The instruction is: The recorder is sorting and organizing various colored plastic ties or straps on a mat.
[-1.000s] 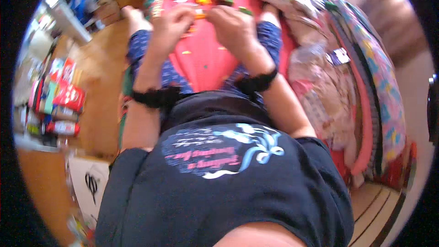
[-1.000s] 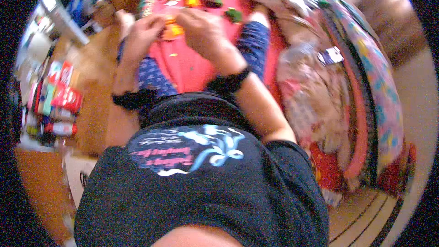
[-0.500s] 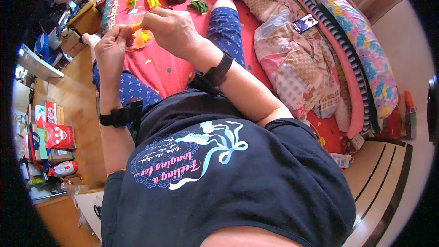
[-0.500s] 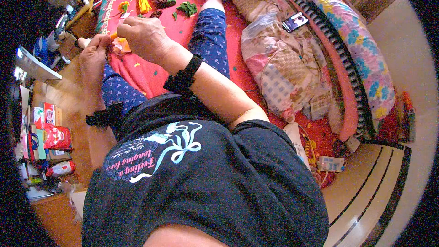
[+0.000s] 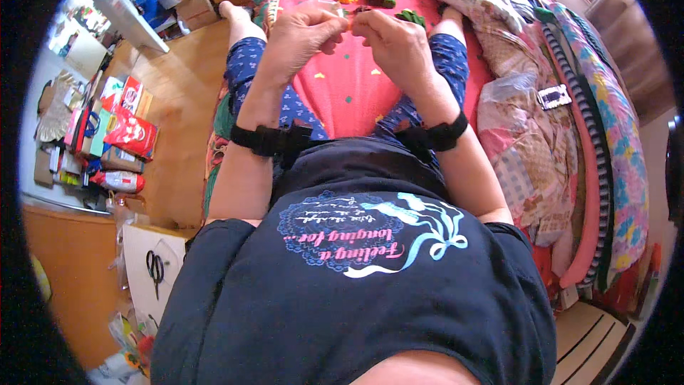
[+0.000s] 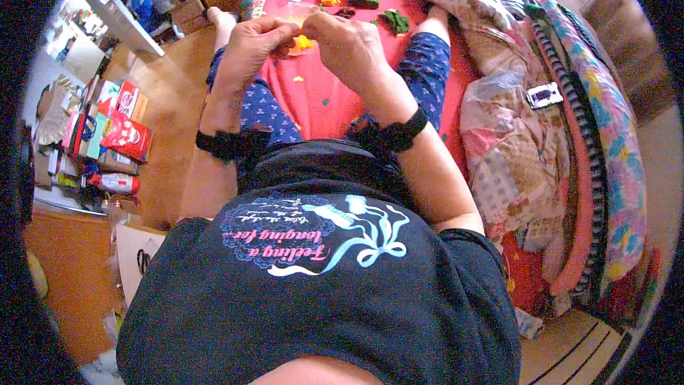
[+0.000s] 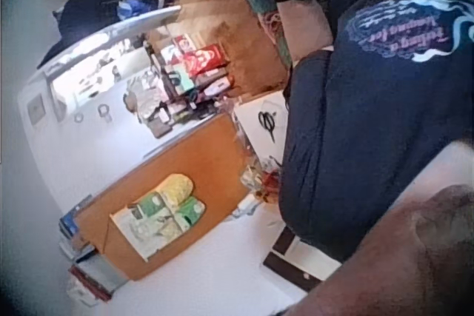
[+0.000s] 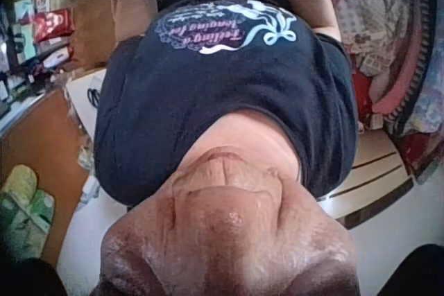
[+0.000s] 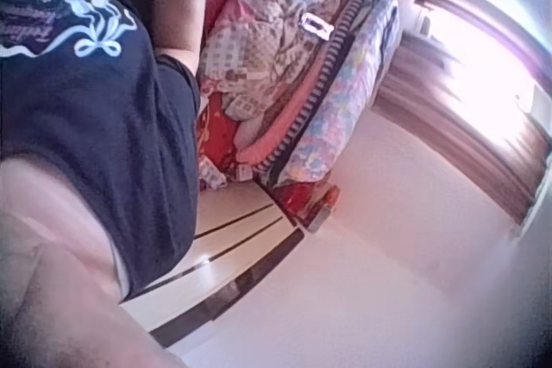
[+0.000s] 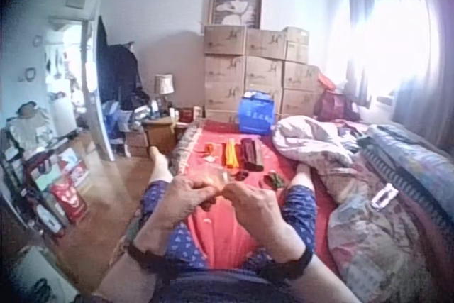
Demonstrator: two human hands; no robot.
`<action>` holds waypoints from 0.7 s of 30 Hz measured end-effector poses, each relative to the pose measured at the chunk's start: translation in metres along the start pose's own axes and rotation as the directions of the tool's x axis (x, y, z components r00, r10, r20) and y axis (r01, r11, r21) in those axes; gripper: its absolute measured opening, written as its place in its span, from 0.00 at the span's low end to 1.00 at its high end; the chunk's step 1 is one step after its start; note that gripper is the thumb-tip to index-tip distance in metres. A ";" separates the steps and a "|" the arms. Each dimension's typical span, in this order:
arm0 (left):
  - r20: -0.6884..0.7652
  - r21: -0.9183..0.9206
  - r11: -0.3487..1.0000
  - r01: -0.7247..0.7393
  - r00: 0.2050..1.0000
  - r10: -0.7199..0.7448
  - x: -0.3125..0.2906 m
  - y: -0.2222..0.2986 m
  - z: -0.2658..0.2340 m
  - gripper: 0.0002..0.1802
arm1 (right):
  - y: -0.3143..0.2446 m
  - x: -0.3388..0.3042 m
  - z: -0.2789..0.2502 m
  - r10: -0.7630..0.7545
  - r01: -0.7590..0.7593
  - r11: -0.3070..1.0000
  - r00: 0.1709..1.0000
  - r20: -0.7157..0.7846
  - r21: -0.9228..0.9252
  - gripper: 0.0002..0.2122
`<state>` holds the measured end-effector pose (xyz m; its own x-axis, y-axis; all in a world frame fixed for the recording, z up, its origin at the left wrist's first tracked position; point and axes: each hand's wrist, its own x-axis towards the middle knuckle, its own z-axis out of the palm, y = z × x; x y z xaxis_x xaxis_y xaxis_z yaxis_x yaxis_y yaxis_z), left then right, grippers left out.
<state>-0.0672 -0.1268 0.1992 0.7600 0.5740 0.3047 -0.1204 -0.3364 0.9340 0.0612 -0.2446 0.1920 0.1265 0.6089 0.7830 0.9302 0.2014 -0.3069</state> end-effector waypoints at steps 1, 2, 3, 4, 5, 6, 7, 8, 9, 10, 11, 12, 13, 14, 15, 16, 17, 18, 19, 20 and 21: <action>0.013 -0.006 1.000 0.003 1.000 -0.003 -0.001 -0.003 -0.001 0.10 | 0.002 0.001 0.000 -0.014 0.013 1.000 0.999 0.042 0.020 0.06; 0.028 -0.013 1.000 0.007 1.000 -0.006 -0.001 -0.005 -0.002 0.09 | 0.004 0.003 0.000 -0.020 0.018 0.999 0.999 0.044 0.029 0.06; 0.023 -0.012 1.000 0.010 1.000 -0.010 -0.001 -0.005 -0.003 0.09 | 0.006 0.004 -0.001 -0.009 0.006 1.000 0.990 0.139 0.016 0.05; 0.073 0.032 0.999 0.038 0.996 -0.040 -0.001 -0.005 -0.003 0.09 | 0.008 0.005 -0.003 0.004 -0.005 1.000 0.972 0.233 0.002 0.05; 0.123 0.076 0.995 0.064 0.990 -0.073 0.000 -0.005 -0.004 0.09 | 0.011 0.006 -0.006 -0.001 0.014 0.999 0.954 0.301 -0.042 0.03; 0.119 0.075 0.995 0.069 0.990 -0.078 -0.001 -0.004 -0.005 0.09 | 0.015 0.009 -0.006 -0.002 0.014 0.999 0.952 0.306 -0.038 0.03; 0.168 0.120 0.990 0.069 0.982 -0.089 -0.001 -0.001 -0.006 0.10 | 0.018 0.011 -0.005 -0.125 0.111 0.992 0.953 0.275 0.064 0.03; 0.216 0.165 0.984 0.068 0.971 -0.103 -0.002 0.000 -0.007 0.10 | 0.020 0.012 -0.005 -0.243 0.209 0.964 0.942 0.231 0.162 0.03; 0.210 0.162 0.984 0.073 0.972 -0.107 -0.001 -0.001 -0.009 0.10 | 0.019 0.014 -0.006 -0.226 0.167 0.956 0.944 0.242 0.241 0.04; 0.243 0.162 0.985 0.054 0.966 -0.093 0.000 -0.002 -0.011 0.10 | 0.018 0.014 -0.007 -0.228 0.167 0.955 0.942 0.247 0.246 0.04; 0.275 0.161 0.986 0.035 0.958 -0.079 -0.001 -0.002 -0.013 0.10 | 0.017 0.013 -0.008 -0.072 -0.052 0.951 0.922 0.380 0.306 0.05; 0.273 0.160 0.986 0.037 0.959 -0.080 -0.001 -0.002 -0.013 0.10 | 0.017 0.013 -0.010 0.072 -0.272 0.905 0.857 0.511 0.328 0.05; 0.311 0.176 0.984 0.027 0.947 -0.082 -0.001 -0.001 -0.014 0.11 | 0.017 0.012 -0.011 0.091 -0.347 0.866 0.818 0.568 0.360 0.07; 0.348 0.192 0.981 0.016 0.934 -0.084 -0.001 0.000 -0.014 0.11 | 0.018 0.011 -0.011 0.090 -0.347 0.865 0.817 0.570 0.361 0.07; 0.348 0.192 0.981 0.018 0.934 -0.085 -0.002 0.003 -0.014 0.11 | 0.019 0.010 -0.012 0.058 -0.343 0.864 0.795 0.603 0.368 0.07; 0.377 0.205 0.977 0.050 0.917 -0.127 -0.003 0.005 -0.013 0.11 | 0.019 0.009 -0.013 0.027 -0.338 0.863 0.772 0.635 0.375 0.07; 0.406 0.219 0.972 0.082 0.898 -0.167 -0.003 0.006 -0.013 0.11 | 0.019 0.007 -0.012 0.028 -0.340 0.863 0.772 0.635 0.375 0.07; 0.403 0.220 0.972 0.083 0.899 -0.168 -0.004 0.005 -0.014 0.11 | 0.018 0.006 -0.009 -0.002 -0.253 0.909 0.792 0.611 0.331 0.07; 0.411 0.139 0.984 0.111 0.897 -0.160 -0.003 0.003 -0.016 0.11 | 0.017 0.004 -0.007 -0.035 -0.164 0.945 0.808 0.588 0.282 0.07; 0.419 0.058 0.989 0.138 0.896 -0.150 -0.002 0.000 -0.017 0.11 | 0.016 0.002 -0.006 -0.037 -0.163 0.945 0.808 0.588 0.284 0.07; 0.416 0.057 0.989 0.137 0.897 -0.149 0.000 -0.003 -0.019 0.11 | 0.016 0.001 -0.005 0.030 -0.276 0.890 0.829 0.559 0.363 0.07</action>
<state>-0.0792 -0.1120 0.1998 0.9654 0.2546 0.0571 0.0217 -0.2964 0.9548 0.0778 -0.2441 0.1906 -0.0599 0.9393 0.3378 0.6681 0.2892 -0.6856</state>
